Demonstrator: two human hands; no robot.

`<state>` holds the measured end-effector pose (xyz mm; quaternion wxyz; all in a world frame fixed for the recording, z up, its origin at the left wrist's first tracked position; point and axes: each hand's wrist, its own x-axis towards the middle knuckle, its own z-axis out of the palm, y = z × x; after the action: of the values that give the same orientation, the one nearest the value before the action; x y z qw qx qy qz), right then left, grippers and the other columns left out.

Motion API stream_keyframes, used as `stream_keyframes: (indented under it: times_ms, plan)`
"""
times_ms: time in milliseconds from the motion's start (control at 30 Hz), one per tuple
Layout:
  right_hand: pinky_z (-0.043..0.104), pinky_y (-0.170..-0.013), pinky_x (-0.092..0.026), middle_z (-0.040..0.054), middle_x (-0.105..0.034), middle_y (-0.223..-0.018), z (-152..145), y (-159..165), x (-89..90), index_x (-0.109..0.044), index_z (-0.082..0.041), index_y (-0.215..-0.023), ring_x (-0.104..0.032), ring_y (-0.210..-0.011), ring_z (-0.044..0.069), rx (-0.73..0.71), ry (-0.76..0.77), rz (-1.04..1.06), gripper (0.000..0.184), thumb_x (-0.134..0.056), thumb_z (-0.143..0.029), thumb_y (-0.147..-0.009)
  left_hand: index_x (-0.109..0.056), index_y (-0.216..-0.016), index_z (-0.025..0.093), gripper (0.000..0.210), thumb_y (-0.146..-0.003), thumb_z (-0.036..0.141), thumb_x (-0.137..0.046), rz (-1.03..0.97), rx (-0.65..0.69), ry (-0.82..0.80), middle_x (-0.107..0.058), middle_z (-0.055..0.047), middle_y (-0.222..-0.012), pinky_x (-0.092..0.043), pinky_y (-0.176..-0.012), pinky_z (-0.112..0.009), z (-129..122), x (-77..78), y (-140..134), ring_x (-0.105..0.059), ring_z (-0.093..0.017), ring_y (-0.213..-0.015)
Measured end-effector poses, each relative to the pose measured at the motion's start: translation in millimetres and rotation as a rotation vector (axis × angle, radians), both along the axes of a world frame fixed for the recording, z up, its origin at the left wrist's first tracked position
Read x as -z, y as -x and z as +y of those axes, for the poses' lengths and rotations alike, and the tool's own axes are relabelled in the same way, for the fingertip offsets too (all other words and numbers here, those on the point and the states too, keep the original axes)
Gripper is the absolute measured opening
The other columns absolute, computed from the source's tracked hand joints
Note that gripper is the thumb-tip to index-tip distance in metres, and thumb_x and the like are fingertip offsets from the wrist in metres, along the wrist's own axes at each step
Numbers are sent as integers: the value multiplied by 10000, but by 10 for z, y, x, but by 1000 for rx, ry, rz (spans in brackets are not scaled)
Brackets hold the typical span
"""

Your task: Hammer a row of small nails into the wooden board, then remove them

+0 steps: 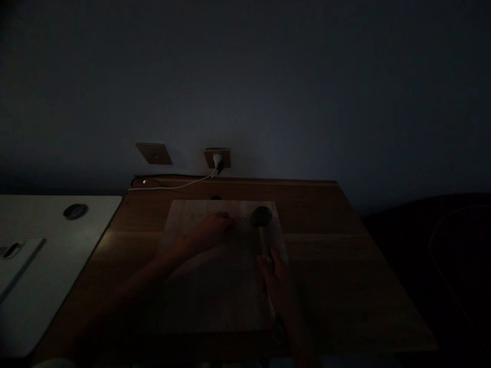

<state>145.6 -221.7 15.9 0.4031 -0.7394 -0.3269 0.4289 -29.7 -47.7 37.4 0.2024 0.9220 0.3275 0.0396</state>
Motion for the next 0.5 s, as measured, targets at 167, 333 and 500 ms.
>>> stream_keyframes:
  times_ms: [167, 333, 500]
  plan:
    - [253, -410, -350, -88, -470, -525, -25, -10, -4, -584, -206, -1136, -457, -427, 140, -3, -3, 31, 488, -568, -622, -880, -694, -981, 167, 212, -876, 68, -539, 16, 51, -43, -660, -118, -1000, -533, -748, -315, -57, -20, 31, -662, -238, -883]
    - [252, -416, -349, -84, -481, -539, -19, -16, -39, -591, -214, -1085, -449, -436, 133, 0, -2, 25, 470, -581, -626, -859, -710, -1000, 167, 240, -870, 54, -543, -75, 55, 8, -678, -107, -977, -532, -755, -303, 64, 35, 31, -671, -222, -857]
    - [241, -421, -356, -83, -485, -527, -18, 8, -79, -599, -219, -1039, -467, -447, 133, 26, 0, 9, 457, -590, -628, -836, -747, -959, 175, 222, -793, 81, -634, -368, -67, 149, -729, -44, -926, -530, -780, -257, 363, 233, -37, -687, -175, -829]
